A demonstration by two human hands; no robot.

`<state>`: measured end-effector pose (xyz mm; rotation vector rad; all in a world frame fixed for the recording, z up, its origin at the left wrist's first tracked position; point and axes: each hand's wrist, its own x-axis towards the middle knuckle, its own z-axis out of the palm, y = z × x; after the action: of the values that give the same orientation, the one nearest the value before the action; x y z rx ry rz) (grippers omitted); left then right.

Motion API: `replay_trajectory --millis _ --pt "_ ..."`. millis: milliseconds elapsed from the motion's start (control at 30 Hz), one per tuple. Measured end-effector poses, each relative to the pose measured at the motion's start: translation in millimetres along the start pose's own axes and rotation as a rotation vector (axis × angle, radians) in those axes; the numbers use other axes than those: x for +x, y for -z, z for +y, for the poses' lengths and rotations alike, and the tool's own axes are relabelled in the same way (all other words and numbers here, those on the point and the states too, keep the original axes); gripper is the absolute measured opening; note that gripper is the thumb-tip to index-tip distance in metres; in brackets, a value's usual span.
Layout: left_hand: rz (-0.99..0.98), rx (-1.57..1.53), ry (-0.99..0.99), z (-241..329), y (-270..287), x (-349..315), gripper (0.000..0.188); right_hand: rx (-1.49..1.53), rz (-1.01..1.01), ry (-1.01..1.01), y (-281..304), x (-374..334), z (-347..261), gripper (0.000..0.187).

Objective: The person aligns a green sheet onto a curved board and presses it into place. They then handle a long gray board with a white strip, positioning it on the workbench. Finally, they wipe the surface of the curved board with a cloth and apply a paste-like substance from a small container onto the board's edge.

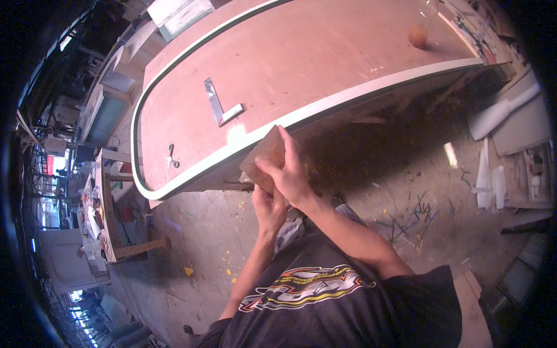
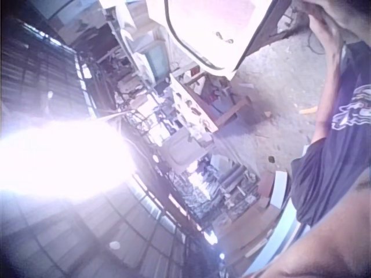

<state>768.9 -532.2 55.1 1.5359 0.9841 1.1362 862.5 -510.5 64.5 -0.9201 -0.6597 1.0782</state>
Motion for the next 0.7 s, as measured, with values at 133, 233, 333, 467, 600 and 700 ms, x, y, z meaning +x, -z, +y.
replay_trajectory --millis 133,233,333,467,600,700 --pt "-0.033 0.001 -0.007 -1 20 13 0.028 0.072 -0.039 -0.052 -16 5 3 0.103" --pt "-0.082 0.030 -0.002 -1 40 18 0.024 -0.019 -0.042 -0.051 -37 10 6 0.112" --pt "-0.081 0.097 -0.059 -2 56 25 0.021 -0.076 -0.030 -0.044 -57 18 9 0.112" --pt "-0.032 0.126 -0.114 -10 68 31 0.018 0.046 -0.032 -0.047 -71 23 21 0.103" --pt "-0.033 0.074 -0.011 -16 79 34 0.013 -0.040 0.005 0.014 -74 27 43 0.092" --pt "-0.058 0.035 0.064 -9 92 38 0.026 -0.187 0.015 0.073 -76 30 54 0.087"
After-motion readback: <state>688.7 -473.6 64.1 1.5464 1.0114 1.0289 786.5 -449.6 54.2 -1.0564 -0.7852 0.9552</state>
